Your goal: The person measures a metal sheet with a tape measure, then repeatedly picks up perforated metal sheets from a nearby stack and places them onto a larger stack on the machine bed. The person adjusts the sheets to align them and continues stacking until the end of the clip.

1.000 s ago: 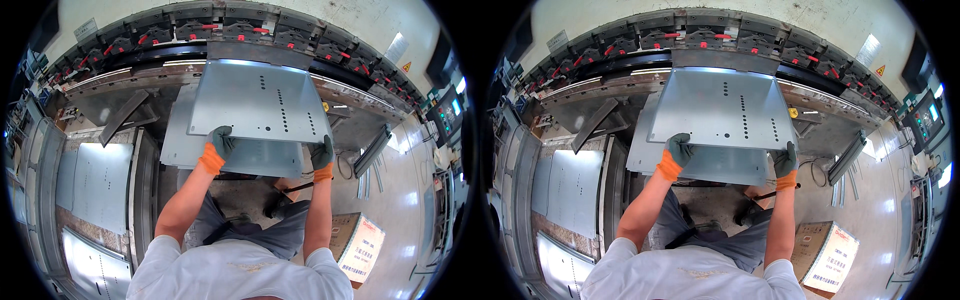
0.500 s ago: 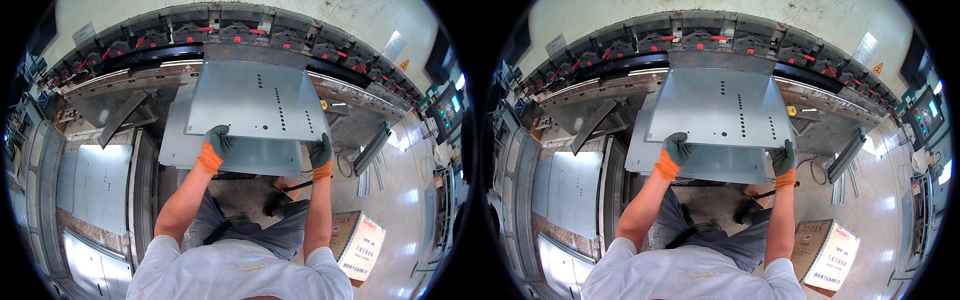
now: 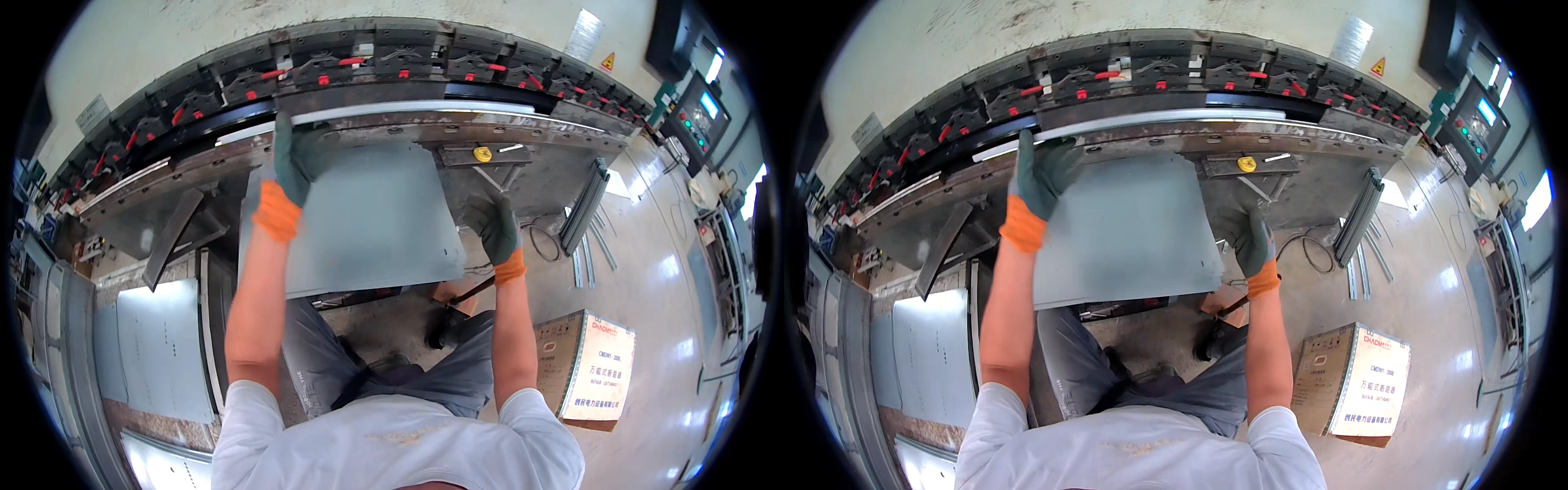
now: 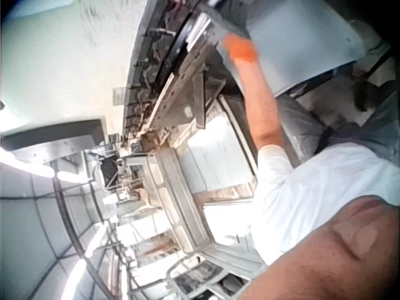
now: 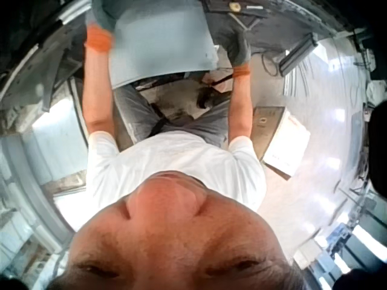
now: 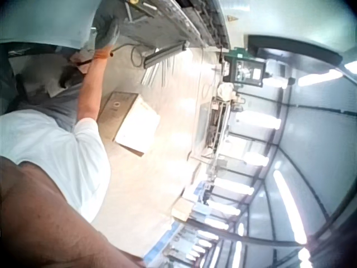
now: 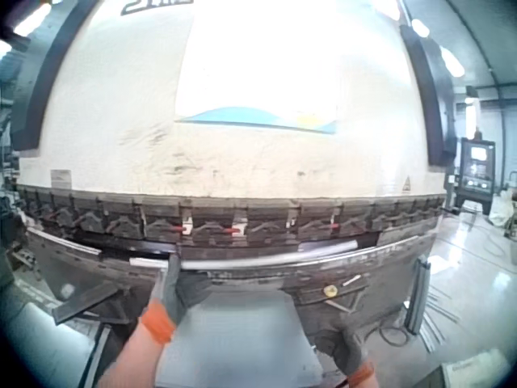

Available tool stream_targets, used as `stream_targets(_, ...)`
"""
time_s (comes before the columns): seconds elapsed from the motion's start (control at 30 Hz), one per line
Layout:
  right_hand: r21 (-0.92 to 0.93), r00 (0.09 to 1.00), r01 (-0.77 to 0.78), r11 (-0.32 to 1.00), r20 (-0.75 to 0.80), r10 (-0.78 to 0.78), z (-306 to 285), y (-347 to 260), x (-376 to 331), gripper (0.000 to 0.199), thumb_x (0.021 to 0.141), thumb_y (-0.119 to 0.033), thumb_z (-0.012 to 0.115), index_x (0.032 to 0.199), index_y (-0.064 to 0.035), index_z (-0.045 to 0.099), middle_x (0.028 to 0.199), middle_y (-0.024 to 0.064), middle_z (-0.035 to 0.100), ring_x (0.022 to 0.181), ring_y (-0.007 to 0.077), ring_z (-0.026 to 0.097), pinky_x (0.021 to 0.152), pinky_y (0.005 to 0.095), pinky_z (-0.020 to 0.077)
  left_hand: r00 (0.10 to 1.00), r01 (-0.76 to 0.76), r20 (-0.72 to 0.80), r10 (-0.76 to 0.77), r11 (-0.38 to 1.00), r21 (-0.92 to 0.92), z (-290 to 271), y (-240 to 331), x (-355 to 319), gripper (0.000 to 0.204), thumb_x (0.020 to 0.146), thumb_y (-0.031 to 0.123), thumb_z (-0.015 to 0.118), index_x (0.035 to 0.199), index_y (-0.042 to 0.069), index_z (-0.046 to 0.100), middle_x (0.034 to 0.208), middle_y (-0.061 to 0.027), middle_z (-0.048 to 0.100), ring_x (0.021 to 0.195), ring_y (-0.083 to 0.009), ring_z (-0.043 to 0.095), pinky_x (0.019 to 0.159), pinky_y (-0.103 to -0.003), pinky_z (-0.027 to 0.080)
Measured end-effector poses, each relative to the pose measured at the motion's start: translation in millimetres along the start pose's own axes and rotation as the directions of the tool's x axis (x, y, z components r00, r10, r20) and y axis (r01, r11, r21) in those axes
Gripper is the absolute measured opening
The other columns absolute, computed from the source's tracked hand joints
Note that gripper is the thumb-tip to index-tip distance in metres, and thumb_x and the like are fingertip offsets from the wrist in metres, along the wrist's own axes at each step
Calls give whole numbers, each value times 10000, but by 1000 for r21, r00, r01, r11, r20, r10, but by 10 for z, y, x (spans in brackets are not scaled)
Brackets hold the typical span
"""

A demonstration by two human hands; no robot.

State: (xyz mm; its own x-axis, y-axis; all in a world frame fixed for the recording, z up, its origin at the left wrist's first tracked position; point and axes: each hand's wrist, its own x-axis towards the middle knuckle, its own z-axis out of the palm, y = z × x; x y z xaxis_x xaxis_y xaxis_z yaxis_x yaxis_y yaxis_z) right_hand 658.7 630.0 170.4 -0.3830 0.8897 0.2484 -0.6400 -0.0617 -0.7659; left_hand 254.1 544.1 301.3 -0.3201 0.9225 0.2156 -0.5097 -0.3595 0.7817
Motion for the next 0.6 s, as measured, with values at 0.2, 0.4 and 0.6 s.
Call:
stream_targets(0.2,-70,986,-105,992,-140,94,-313,111,-704,542,1086,-349,473,1503,-8,415,1265,213,653,1116,322,676,959,432,561,984,71,-177,-4,926,371,133,397,246,890,865,716,656,1261,-75,549,1094,-248,710,942,-330,737,822,-428,623)
stream_targets(0.4,-59,946,-201,978,-271,178,-714,474,-1431,549,1072,-358,503,1486,-5,428,1266,215,656,1111,322,676,951,421,559,980,59,-195,25,908,414,72,310,255,856,867,739,632,1207,-46,619,1046,-212,730,879,-316,744,771,-403,617)
stream_targets(0.6,-153,965,-205,967,-195,173,-1001,753,-1964,538,1056,-353,537,1453,1,453,1221,202,664,1086,311,681,897,394,568,982,-118,-34,184,755,645,123,312,80,489,965,410,699,1212,-11,689,1015,-132,751,898,-226,734,814,-351,588)
